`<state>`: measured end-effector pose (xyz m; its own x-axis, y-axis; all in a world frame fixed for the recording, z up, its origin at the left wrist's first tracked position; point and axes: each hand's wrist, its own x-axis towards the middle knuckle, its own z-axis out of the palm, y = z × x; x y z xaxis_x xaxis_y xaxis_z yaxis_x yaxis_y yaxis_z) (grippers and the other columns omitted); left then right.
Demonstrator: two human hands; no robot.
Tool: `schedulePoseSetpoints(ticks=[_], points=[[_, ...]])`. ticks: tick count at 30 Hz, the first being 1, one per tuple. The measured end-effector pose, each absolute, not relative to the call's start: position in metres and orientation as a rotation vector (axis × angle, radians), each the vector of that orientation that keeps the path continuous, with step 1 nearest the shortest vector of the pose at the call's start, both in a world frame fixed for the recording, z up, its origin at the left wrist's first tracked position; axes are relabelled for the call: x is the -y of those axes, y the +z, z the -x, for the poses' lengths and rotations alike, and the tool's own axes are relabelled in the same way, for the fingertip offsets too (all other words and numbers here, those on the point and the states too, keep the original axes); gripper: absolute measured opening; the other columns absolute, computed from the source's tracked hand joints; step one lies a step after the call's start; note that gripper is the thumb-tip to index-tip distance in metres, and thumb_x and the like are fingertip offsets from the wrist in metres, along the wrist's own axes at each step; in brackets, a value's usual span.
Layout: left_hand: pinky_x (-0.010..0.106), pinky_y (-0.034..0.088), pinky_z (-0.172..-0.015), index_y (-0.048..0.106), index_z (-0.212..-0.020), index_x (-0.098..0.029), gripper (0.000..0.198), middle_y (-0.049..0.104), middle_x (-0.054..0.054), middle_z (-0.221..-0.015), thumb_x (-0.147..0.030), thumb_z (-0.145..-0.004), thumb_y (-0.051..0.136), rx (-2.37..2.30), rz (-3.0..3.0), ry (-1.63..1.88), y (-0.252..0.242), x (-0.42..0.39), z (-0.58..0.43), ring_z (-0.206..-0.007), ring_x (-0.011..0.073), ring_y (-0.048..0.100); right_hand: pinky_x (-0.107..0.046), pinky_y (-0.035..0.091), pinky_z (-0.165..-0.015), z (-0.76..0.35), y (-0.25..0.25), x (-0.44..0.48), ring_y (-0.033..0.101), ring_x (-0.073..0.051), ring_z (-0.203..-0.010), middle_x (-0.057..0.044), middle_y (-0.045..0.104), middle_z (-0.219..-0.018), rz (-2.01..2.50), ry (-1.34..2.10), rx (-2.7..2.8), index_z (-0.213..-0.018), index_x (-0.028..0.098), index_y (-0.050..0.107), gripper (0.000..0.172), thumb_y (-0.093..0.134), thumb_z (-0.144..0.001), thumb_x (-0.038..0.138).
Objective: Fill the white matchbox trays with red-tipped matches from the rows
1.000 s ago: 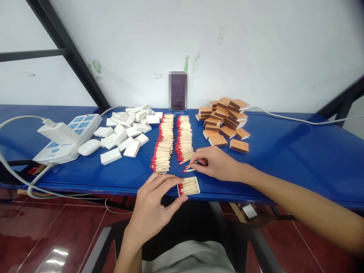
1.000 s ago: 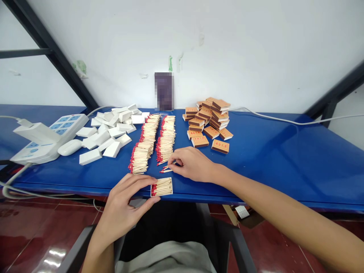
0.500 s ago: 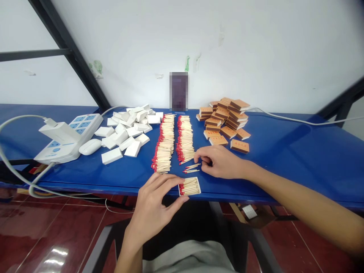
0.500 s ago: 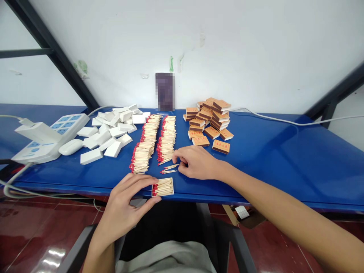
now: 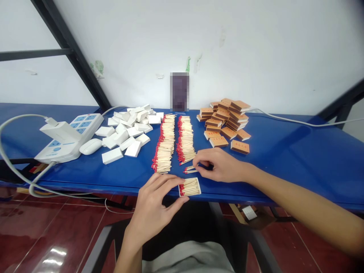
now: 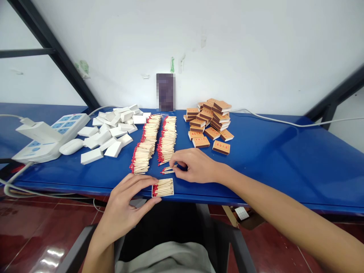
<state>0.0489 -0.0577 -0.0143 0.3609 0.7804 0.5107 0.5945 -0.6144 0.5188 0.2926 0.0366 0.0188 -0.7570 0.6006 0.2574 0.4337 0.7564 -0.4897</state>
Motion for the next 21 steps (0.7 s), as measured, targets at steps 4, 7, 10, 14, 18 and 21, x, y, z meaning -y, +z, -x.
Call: schedulePoseSetpoints(ticks=[4, 7, 10, 14, 18, 21], points=[[0.036, 0.05, -0.09, 0.067, -0.112, -0.024, 0.023, 0.074, 0.003, -0.108, -0.028, -0.091, 0.074, -1.227, -2.383, 1.113, -0.0138, 0.0583, -0.0488, -0.095, 0.02, 0.067, -0.023, 0.04, -0.062, -0.2894, 0.0188, -0.033, 0.056, -0.01, -0.067, -0.001, 0.067, -0.081, 0.68, 0.589, 2.566, -0.093, 0.017, 0.074, 0.013, 0.061, -0.09, 0.017], [0.037, 0.051, -0.088, 0.068, -0.111, -0.023, 0.021, 0.075, 0.004, -0.107, -0.029, -0.091, 0.073, -1.234, -2.381, 1.11, -0.0138, 0.0581, -0.049, -0.094, 0.021, 0.068, -0.024, 0.041, -0.063, -0.288, 0.0175, -0.0327, 0.058, -0.012, -0.069, -0.002, 0.068, -0.08, 0.708, 0.587, 2.58, -0.094, 0.018, 0.076, 0.015, 0.061, -0.092, 0.018], [0.037, 0.051, -0.089, 0.069, -0.111, -0.024, 0.021, 0.075, 0.005, -0.107, -0.029, -0.091, 0.073, -1.236, -2.376, 1.1, -0.0148, 0.0576, -0.0491, -0.095, 0.0219, 0.068, -0.024, 0.041, -0.062, -0.2876, 0.0169, -0.0328, 0.058, -0.011, -0.068, -0.001, 0.068, -0.079, 0.737, 0.6, 2.586, -0.092, 0.018, 0.076, 0.013, 0.063, -0.089, 0.015], [0.037, 0.051, -0.089, 0.068, -0.111, -0.024, 0.022, 0.075, 0.004, -0.108, -0.028, -0.09, 0.074, -1.232, -2.375, 1.106, -0.0151, 0.0574, -0.049, -0.096, 0.0218, 0.068, -0.023, 0.04, -0.061, -0.2877, 0.0184, -0.0328, 0.056, -0.011, -0.066, -0.001, 0.067, -0.079, 0.74, 0.592, 2.567, -0.091, 0.017, 0.074, 0.011, 0.063, -0.09, 0.018], [0.037, 0.05, -0.09, 0.068, -0.112, -0.023, 0.022, 0.075, 0.004, -0.109, -0.027, -0.091, 0.074, -1.223, -2.376, 1.103, -0.0131, 0.0578, -0.0492, -0.096, 0.0214, 0.068, -0.023, 0.04, -0.061, -0.288, 0.0202, -0.0335, 0.054, -0.01, -0.063, -0.002, 0.065, -0.078, 0.747, 0.554, 2.535, -0.09, 0.016, 0.073, 0.015, 0.059, -0.094, 0.021], [0.037, 0.05, -0.09, 0.068, -0.112, -0.023, 0.023, 0.074, 0.004, -0.109, -0.027, -0.09, 0.074, -1.222, -2.371, 1.106, -0.0127, 0.0579, -0.0493, -0.096, 0.0214, 0.067, -0.022, 0.039, -0.06, -0.2884, 0.0198, -0.0342, 0.054, -0.009, -0.062, -0.001, 0.065, -0.078, 0.76, 0.534, 2.547, -0.091, 0.017, 0.074, 0.016, 0.059, -0.095, 0.021]])
